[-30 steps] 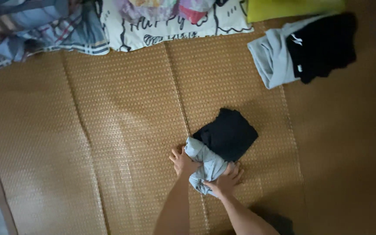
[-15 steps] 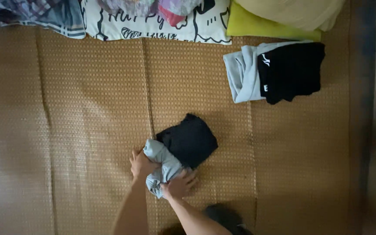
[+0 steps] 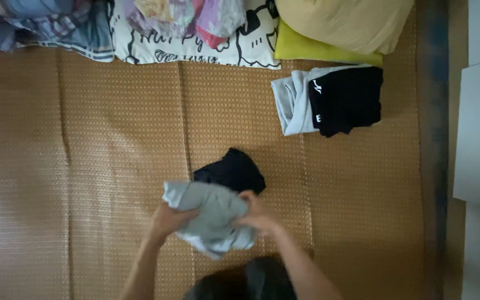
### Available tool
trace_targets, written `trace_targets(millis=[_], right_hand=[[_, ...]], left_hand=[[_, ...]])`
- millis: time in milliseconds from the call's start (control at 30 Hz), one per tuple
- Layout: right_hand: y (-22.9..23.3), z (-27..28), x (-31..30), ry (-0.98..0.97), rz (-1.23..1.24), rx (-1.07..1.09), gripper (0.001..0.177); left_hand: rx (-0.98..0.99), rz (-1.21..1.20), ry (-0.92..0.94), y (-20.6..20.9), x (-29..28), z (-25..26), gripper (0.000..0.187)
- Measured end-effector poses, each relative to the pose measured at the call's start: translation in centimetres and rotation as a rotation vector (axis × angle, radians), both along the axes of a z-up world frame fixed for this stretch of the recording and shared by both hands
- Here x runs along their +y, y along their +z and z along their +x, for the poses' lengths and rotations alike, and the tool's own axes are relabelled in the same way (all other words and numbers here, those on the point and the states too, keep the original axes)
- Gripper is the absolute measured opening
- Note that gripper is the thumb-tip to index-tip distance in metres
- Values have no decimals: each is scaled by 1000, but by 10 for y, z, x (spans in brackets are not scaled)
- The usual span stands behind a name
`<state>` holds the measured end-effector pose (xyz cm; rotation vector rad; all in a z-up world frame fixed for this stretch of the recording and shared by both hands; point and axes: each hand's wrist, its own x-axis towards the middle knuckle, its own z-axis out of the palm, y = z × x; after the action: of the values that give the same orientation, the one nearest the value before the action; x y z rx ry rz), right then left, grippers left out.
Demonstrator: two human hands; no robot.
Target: Folding items of clothing on a floor mat and stacking them.
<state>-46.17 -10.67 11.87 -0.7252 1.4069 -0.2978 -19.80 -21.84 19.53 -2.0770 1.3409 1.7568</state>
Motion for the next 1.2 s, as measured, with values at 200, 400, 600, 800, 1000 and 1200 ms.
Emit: trace_targets(millis=[200,400,600,800,1000,1200], right_hand=[[54,-82,-91,-435,37,252,105],[-38,-138,-154,-468,-849,620,91],[-137,-147,-179,-60,-631,694,88],[-148,-136,-172,-75,-635,635,85],[-109,-108,-130,-109,-752,812,50],[-97,-50,-39,13,-233,215,93]], left_hand=[[224,-138,383,-17,-50,-98,83],[460,-294,496,-87,-131,-173,89],[-105,-543,-38,-223,-143,-160,128],[-115,-394,-187,-199,-81,-139,112],[-230,-226,-411,-116,-55,-104,82],[-38,-437,-513,-142,-34,-40,90]])
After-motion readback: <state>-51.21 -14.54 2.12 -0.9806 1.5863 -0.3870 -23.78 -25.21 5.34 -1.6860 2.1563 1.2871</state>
